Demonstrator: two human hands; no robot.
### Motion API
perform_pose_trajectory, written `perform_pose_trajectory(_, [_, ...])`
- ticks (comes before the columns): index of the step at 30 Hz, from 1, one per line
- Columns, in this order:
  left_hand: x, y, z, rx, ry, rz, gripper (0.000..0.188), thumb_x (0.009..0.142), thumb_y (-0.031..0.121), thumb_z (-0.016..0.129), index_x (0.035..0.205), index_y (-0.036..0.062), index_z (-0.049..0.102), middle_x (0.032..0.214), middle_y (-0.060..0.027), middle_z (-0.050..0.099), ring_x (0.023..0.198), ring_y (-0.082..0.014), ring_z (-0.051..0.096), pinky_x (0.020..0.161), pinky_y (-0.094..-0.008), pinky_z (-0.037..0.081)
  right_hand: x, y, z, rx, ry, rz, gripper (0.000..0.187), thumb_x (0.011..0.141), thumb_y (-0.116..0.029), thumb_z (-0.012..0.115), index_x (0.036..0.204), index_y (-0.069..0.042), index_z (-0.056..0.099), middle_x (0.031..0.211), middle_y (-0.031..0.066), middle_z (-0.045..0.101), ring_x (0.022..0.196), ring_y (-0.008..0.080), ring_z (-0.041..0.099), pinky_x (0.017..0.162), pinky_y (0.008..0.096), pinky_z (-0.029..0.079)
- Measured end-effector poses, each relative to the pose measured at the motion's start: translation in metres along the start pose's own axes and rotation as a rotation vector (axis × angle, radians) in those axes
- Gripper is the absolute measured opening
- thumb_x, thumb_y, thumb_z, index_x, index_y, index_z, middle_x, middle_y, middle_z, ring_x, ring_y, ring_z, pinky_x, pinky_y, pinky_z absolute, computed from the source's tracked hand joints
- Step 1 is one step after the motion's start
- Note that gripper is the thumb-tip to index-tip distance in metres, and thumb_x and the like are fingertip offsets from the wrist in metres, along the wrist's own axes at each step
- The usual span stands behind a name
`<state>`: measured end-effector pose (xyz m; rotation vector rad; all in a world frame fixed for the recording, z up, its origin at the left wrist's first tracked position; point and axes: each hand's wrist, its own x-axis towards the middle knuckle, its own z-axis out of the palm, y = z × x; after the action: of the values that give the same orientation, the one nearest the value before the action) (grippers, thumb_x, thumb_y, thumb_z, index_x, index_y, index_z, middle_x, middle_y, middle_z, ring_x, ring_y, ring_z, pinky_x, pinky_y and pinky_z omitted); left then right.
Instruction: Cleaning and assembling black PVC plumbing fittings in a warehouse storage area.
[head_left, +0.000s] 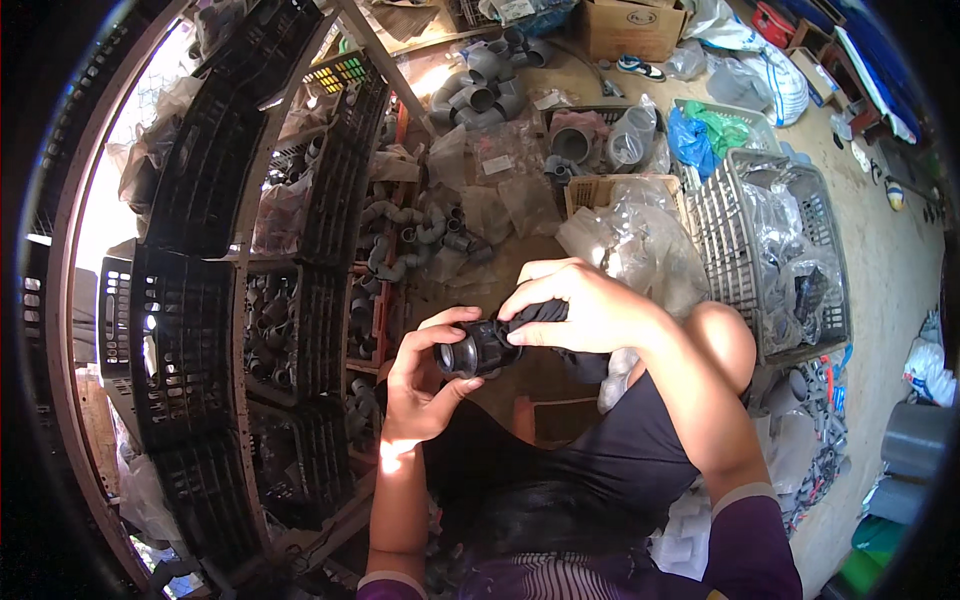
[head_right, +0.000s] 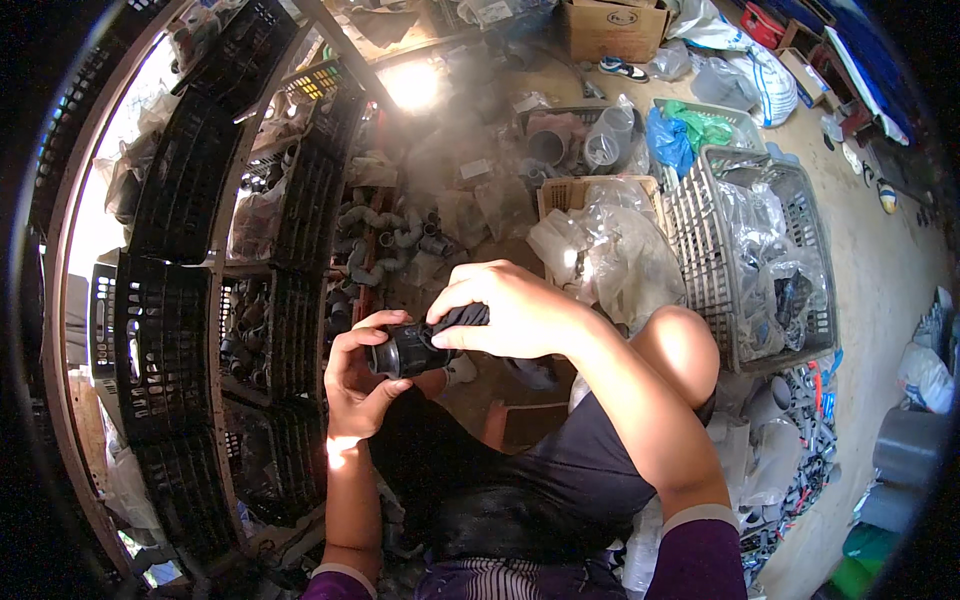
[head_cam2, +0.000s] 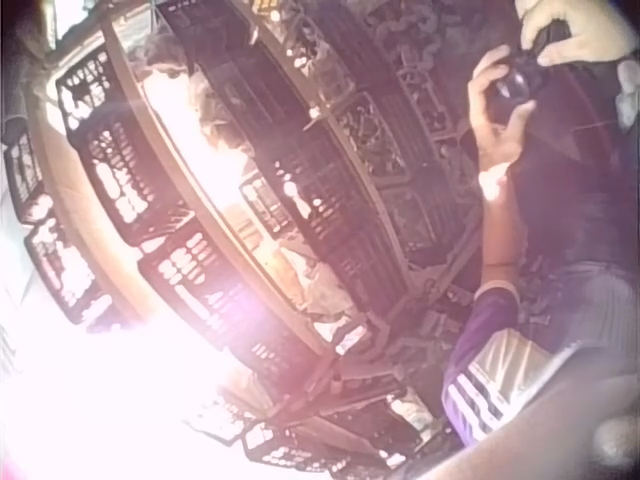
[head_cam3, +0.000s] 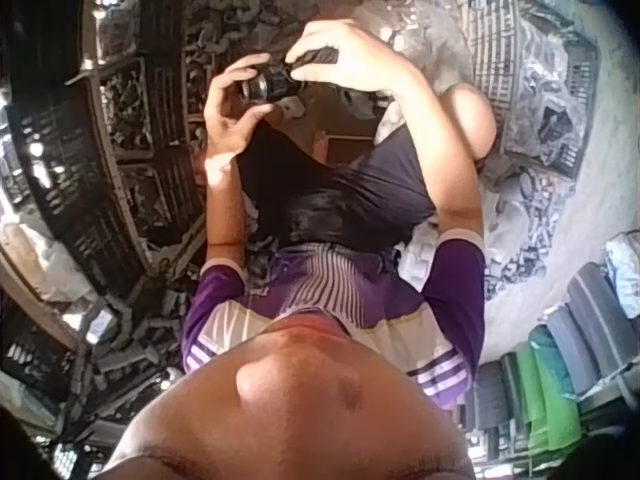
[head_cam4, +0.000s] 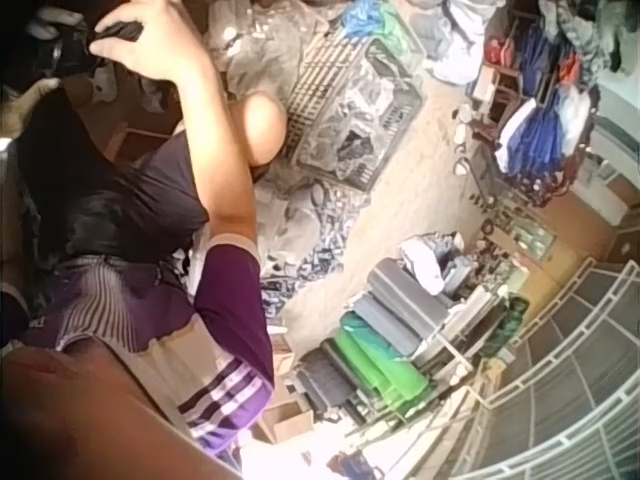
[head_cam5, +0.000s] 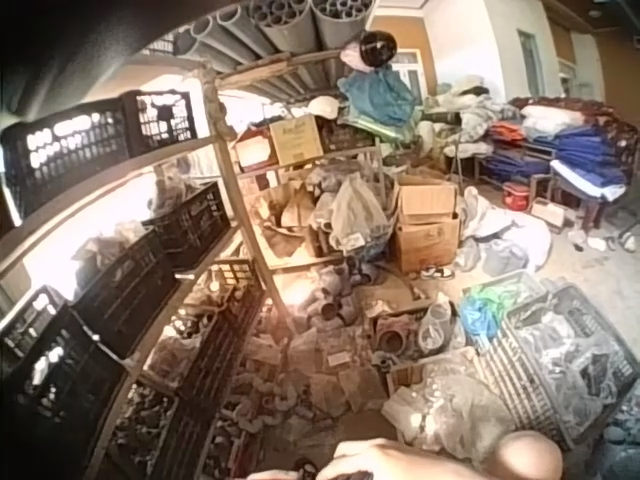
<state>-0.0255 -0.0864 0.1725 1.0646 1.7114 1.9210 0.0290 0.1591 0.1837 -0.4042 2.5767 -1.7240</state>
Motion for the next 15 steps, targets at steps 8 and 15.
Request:
perform_pose_trajectory(8, [-0.002, -0.003, 0.001, 0.038, -0.100, 0.021, 0.050, 0.075, -0.009, 0.075, 0.119, 0.0019, 0.053, 0.132, -0.0222, 0.054, 0.125, -0.0327, 0.052, 0.105, -0.0421, 0.041, -0.002, -0.013, 0.002, -0.269, -0.092, 0.005, 0.020, 0.079, -0.020, 0.072, 0.092, -0.004, 0.067, 0.094, 0.0114, 0.064, 0.088, 0.0328, 0.066, 0.077, 0.0428, 0.053])
perform_pose_trajectory(15, [0.003, -0.012, 0.011, 0.222, -0.178, 0.008, 0.051, 0.071, -0.011, 0.074, 0.117, 0.0034, 0.056, 0.130, -0.0180, 0.056, 0.123, -0.0305, 0.053, 0.105, -0.0411, 0.041, -0.005, -0.004, 0.005, -0.430, -0.084, 0.076, 0.021, 0.073, -0.014, 0.072, 0.090, -0.006, 0.065, 0.094, 0.0084, 0.062, 0.082, 0.0328, 0.066, 0.072, 0.0446, 0.052])
